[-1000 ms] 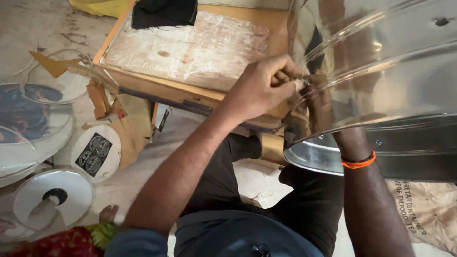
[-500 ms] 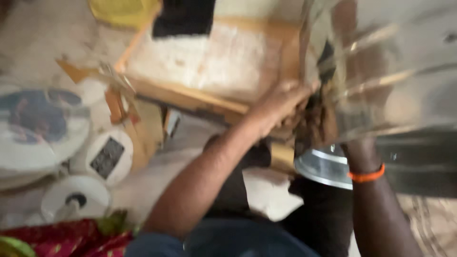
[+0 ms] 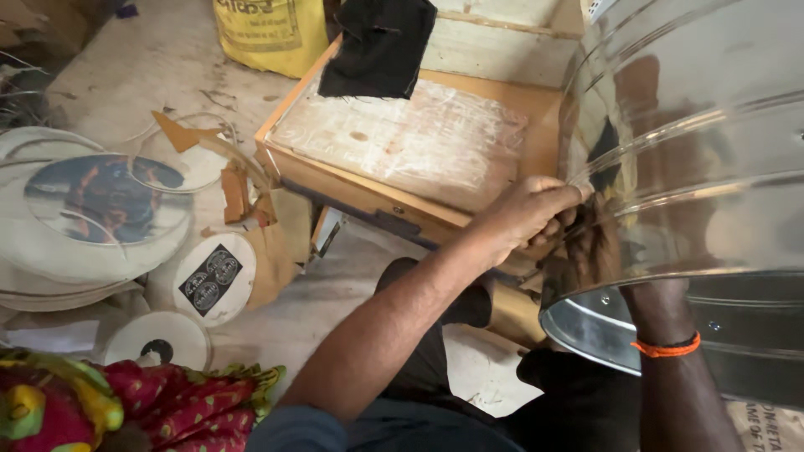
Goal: The person uses scissors to open a plastic bag of screws and then attaches them to a large metal drum. They insert the screws into pre-drilled holes and tighten them by hand, occasionally adjusting the drum's position on a wooden workbench.
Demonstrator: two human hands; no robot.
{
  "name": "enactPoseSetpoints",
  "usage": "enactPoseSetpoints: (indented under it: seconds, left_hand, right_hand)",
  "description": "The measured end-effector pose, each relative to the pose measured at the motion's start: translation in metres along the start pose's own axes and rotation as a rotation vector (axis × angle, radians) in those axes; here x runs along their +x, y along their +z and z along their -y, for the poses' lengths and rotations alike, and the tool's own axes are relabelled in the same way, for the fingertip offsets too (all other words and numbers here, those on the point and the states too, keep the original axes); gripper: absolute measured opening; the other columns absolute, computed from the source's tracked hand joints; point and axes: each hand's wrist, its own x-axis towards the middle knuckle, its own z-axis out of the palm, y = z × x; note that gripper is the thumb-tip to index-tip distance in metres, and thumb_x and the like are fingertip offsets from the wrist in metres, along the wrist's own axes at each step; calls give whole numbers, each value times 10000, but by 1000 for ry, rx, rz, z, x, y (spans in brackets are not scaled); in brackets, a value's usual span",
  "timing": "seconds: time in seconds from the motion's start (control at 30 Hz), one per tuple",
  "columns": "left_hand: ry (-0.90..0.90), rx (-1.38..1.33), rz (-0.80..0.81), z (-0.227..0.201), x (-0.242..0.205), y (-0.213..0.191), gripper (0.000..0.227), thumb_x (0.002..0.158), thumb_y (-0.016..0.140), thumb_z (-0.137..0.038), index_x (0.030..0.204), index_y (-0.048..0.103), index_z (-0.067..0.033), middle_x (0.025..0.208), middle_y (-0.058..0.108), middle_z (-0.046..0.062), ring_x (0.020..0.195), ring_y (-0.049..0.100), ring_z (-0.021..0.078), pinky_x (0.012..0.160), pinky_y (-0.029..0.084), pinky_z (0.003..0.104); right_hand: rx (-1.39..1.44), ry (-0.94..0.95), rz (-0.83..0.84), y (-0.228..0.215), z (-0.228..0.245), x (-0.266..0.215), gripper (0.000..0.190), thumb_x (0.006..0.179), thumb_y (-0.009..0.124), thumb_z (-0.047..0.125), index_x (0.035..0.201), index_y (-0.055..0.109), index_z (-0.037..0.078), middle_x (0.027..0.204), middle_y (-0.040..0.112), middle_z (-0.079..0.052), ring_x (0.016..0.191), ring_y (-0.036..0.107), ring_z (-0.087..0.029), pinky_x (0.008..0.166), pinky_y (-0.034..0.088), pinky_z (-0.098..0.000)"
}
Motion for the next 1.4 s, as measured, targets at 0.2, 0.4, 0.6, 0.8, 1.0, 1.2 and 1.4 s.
enactPoseSetpoints:
  seconds: [0.2,0.4,0.6,0.8,1.0,1.2,1.4]
  left_hand:
    - [57,17,35,6,10,-4,350,956,668,-386,885,693,-44,704,598,-11,558,500,63,417,357,212]
    - [144,202,47,3,14,-28,313,989,630,-373,964,715,-73,748,625,3,612,549,68,472,446,194]
    - [286,509,9,-6,16,-50,306,1034,596,-281,906,667,-12,707,569,22,591,534,94,477,436,268]
    - [486,538,56,-5,7,-66,240,1052,572,-224,994,674,-15,795,601,-18,736,576,63,630,495,261]
    - [295,407,99,-9,-1,-67,278,1078,525,-255,1036,657,-14,804,585,-6,717,551,67,616,483,261]
    - [302,635,-17,-20,-6,-68,212,1019,592,-231,1079,669,-44,787,627,-13,688,576,64,593,489,254]
    - [214,444,38,-25,0,-71,147,979,682,-182,972,657,-38,766,659,26,609,581,59,512,467,225]
  right_hand:
    - [685,239,-86,5,14,0,334,1071,645,198,1368,627,47,1257,702,-92,1118,682,-181,977,555,-344]
    - [230,59,-47,-1,46,28,328,1031,731,127,1306,622,-14,1173,671,-167,1056,661,-284,895,542,-412]
    - [110,-46,-28,6,60,47,303,955,733,74,1230,638,-12,1119,677,-213,1022,661,-397,855,528,-477]
    - [164,0,18,26,56,51,307,959,700,60,1243,634,-33,1109,672,-232,996,657,-422,825,533,-477]
    - [118,73,45,34,64,58,240,938,705,88,1146,661,-24,1035,690,-226,937,660,-415,769,529,-480]
    - [-14,10,-25,36,60,55,318,1001,746,213,1144,643,-51,1000,660,-251,912,623,-435,833,511,-517]
    - [-166,-48,-110,49,46,58,451,1037,724,303,1276,589,-54,1181,626,-260,1103,593,-410,1002,492,-531]
